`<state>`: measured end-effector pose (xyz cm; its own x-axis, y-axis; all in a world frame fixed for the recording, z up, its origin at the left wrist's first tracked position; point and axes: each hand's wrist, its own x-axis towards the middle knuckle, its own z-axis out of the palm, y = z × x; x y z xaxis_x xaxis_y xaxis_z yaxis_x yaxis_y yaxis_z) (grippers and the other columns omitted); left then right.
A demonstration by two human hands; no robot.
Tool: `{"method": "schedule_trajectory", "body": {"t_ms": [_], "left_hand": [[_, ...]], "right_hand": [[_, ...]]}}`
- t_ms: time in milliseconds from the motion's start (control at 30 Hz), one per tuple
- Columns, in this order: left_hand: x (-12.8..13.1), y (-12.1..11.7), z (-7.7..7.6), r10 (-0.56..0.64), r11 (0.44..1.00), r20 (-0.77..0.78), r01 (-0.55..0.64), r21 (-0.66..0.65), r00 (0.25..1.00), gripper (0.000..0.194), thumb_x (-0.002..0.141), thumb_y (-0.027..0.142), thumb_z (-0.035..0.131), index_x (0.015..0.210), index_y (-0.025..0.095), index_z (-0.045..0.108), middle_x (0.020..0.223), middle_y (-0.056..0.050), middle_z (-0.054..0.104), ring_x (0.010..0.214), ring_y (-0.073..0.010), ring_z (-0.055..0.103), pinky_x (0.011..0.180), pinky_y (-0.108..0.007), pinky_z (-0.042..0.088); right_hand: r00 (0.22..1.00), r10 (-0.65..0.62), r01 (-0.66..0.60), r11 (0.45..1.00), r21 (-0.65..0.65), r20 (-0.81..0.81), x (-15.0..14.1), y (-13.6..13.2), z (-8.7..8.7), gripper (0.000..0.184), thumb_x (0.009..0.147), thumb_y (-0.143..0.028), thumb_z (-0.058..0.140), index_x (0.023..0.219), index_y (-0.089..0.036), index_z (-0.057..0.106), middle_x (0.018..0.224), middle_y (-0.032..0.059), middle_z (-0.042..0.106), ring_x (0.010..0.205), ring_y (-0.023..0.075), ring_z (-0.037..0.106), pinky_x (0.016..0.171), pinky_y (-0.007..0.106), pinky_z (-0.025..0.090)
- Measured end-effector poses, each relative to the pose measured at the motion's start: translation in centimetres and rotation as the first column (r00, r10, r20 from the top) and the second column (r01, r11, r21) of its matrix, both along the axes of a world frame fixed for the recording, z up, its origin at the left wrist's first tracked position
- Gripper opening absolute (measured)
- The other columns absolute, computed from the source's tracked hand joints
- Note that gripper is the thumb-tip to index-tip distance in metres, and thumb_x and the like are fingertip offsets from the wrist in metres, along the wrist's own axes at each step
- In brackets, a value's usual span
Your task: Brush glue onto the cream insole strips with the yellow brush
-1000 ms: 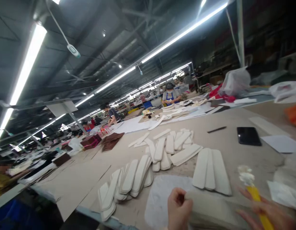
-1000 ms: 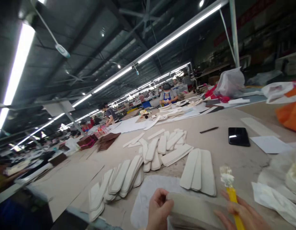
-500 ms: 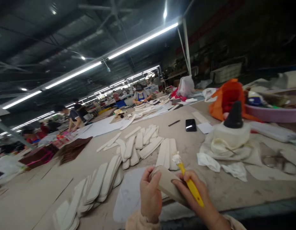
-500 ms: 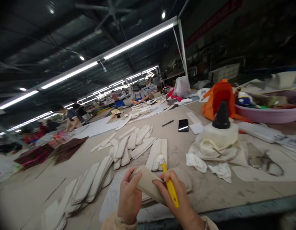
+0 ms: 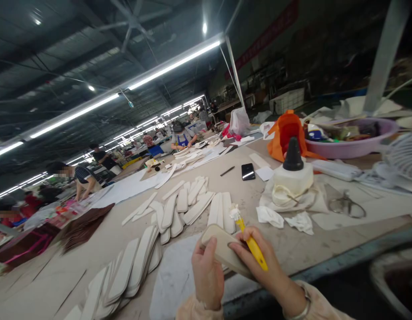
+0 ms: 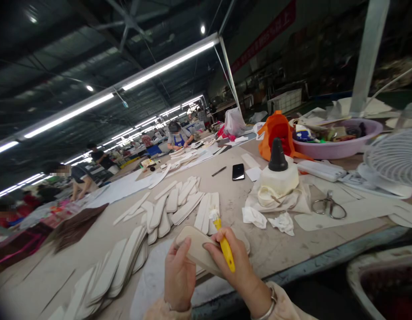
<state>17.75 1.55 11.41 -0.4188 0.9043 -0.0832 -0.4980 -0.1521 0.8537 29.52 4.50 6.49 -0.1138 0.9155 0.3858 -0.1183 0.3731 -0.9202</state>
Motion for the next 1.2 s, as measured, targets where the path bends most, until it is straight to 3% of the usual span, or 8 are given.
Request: {"method": "schedule_trajectory", "body": {"t_ms": [200, 400, 600, 900, 1200], "left_hand": [[-0.3, 0.3, 0.6, 0.029, 0.999, 0.021, -0.028, -0.022, 0.999, 0.028, 0.07, 0.019, 0.075, 0.097, 0.014, 0.067, 0.085, -0.005, 0.072, 0.076, -0.0148, 0.067, 0.071, -0.024, 0.054], [-4.4, 1.6, 2.9, 0.219, 0.975, 0.12, -0.212, -0.068, 0.968, 0.013, 0.08, 0.006, 0.058, 0.087, 0.012, 0.068, 0.08, -0.004, 0.073, 0.077, -0.0122, 0.068, 0.074, -0.021, 0.055], [-7.7, 1.3, 3.9, 0.368, 0.93, 0.219, -0.359, -0.083, 0.904, 0.018, 0.086, 0.01, 0.053, 0.088, 0.017, 0.068, 0.08, 0.001, 0.075, 0.097, -0.0127, 0.066, 0.091, -0.022, 0.051], [-7.9, 1.0, 2.8, 0.405, 0.912, 0.027, -0.406, 0.063, 0.914, 0.016, 0.082, 0.016, 0.057, 0.093, 0.021, 0.067, 0.104, 0.001, 0.072, 0.123, -0.0207, 0.052, 0.105, -0.035, 0.045], [-7.0, 1.1, 3.6, 0.453, 0.89, 0.118, -0.456, -0.01, 0.883, 0.017, 0.086, 0.013, 0.053, 0.096, 0.018, 0.065, 0.107, 0.0, 0.072, 0.127, -0.0175, 0.049, 0.106, -0.03, 0.044]], "right_hand": [[0.998, -0.01, 0.007, 0.999, 0.037, 0.062, 0.5, 0.2, -0.1, 0.023, 0.084, -0.035, 0.062, 0.084, -0.025, 0.042, 0.082, -0.0012, 0.06, 0.075, 0.0151, 0.058, 0.068, 0.026, 0.045], [0.992, 0.02, -0.019, 1.0, -0.009, 0.127, 2.2, 1.0, 0.0, 0.025, 0.08, -0.037, 0.067, 0.084, -0.023, 0.046, 0.079, -0.0027, 0.059, 0.072, 0.0145, 0.056, 0.067, 0.026, 0.042], [0.996, -0.073, 0.077, 0.993, -0.085, 0.048, 1.9, 0.9, 0.3, 0.029, 0.079, -0.038, 0.066, 0.078, -0.023, 0.042, 0.067, -0.0061, 0.042, 0.062, 0.0122, 0.043, 0.058, 0.024, 0.034], [0.991, -0.125, 0.109, 0.964, -0.242, -0.05, -0.1, 0.4, 0.6, 0.028, 0.074, -0.034, 0.066, 0.077, -0.024, 0.04, 0.065, -0.007, 0.039, 0.061, 0.0133, 0.04, 0.058, 0.025, 0.033], [0.99, -0.13, 0.117, 0.971, -0.209, -0.052, -0.3, 0.2, 0.0, 0.026, 0.076, -0.031, 0.064, 0.08, -0.024, 0.04, 0.065, -0.0074, 0.04, 0.06, 0.0126, 0.041, 0.057, 0.025, 0.033]]}}
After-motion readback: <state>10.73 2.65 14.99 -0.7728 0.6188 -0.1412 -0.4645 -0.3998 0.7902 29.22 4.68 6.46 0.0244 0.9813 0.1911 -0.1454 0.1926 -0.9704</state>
